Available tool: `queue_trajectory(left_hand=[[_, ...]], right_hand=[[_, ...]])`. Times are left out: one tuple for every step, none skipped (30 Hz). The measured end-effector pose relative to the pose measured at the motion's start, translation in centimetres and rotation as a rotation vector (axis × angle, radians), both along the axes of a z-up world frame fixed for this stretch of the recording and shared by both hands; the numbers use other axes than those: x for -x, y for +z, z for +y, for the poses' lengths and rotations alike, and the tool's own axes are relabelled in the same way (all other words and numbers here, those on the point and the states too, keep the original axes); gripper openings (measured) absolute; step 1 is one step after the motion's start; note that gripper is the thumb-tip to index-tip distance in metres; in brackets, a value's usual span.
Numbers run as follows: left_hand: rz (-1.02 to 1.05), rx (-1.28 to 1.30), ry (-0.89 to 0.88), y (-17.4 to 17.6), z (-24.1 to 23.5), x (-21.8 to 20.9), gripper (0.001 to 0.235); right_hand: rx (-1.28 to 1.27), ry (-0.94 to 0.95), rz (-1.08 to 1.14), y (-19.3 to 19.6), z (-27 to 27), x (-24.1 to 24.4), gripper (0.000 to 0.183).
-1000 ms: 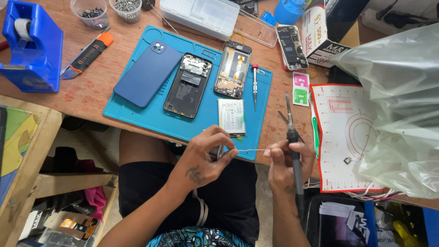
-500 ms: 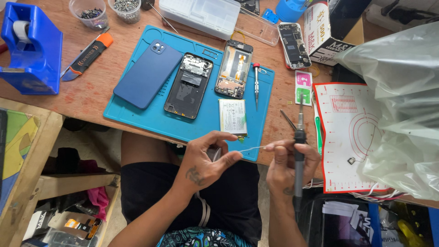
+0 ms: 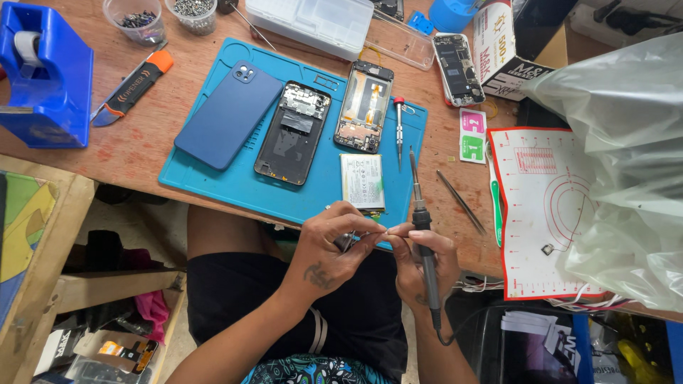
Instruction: The person uses a soldering iron to attach a wire to a smartphone battery. They apply solder to the connection point and then inspect the battery after completing the soldering.
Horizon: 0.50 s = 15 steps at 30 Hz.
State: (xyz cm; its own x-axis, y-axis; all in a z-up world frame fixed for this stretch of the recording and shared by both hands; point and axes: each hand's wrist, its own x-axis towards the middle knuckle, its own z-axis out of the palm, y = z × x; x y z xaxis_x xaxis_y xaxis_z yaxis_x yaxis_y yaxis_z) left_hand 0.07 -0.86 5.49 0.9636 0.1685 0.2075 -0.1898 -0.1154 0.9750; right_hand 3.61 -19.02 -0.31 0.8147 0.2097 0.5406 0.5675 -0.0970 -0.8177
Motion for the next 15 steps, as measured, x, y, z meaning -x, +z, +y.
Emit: queue_trajectory(left_hand=[[0.013, -0.003, -0.002, -0.1, 0.0, 0.0, 0.011], [0.027, -0.007, -0.004, -0.2, 0.0, 0.0, 0.01], [0.04, -0.01, -0.007, -0.2, 0.0, 0.0, 0.01], [0.027, -0.037, 0.013, -0.3, 0.1, -0.2, 0.009], [0.014, -0.065, 0.033, -0.5, 0.4, -0.3, 0.009], [0.001, -0.093, 0.053, -0.6, 0.6, -0.5, 0.009], [-0.015, -0.161, 0.063, -0.8, 1.0, -0.8, 0.009], [-0.03, -0.228, 0.072, -1.0, 1.5, -1.2, 0.008], [-0.045, -0.293, 0.078, -1.2, 1.7, -1.5, 0.007], [-0.023, -0.303, 0.073, -1.4, 1.7, -1.7, 0.007], [-0.005, -0.314, 0.07, -1.5, 1.7, -2.0, 0.007], [0.014, -0.325, 0.068, -1.6, 1.6, -2.3, 0.007], [0.004, -0.344, 0.073, -1.6, 1.5, -2.4, 0.007], [-0.006, -0.363, 0.078, -1.6, 1.3, -2.5, 0.008], [-0.018, -0.383, 0.083, -1.5, 1.2, -2.6, 0.008]], right_hand=[[0.035, -0.026, -0.001, -0.3, -0.1, 0.0, 0.035], [0.02, 0.002, -0.032, -0.6, -0.4, -0.1, 0.033], [0.005, 0.029, -0.063, -0.8, -0.8, -0.3, 0.032], [-0.011, 0.057, -0.093, -1.0, -1.2, -0.4, 0.031], [-0.086, 0.081, -0.041, -1.2, -1.8, -0.6, 0.031], [-0.162, 0.106, 0.01, -1.2, -2.7, -0.9, 0.031], [-0.238, 0.133, 0.062, -1.1, -3.7, -1.3, 0.032], [-0.312, 0.186, 0.129, -1.1, -4.7, -1.8, 0.037], [-0.384, 0.236, 0.197, -0.9, -5.9, -2.2, 0.042], [-0.456, 0.286, 0.265, -0.9, -6.9, -2.5, 0.048], [-0.455, 0.268, 0.312, -1.0, -7.6, -2.7, 0.05], [-0.454, 0.249, 0.359, -1.0, -8.2, -3.0, 0.052], [-0.452, 0.228, 0.406, -1.0, -8.7, -3.1, 0.054], [-0.448, 0.254, 0.416, -1.1, -9.1, -3.2, 0.054], [-0.446, 0.28, 0.424, -1.2, -9.3, -3.4, 0.053]])
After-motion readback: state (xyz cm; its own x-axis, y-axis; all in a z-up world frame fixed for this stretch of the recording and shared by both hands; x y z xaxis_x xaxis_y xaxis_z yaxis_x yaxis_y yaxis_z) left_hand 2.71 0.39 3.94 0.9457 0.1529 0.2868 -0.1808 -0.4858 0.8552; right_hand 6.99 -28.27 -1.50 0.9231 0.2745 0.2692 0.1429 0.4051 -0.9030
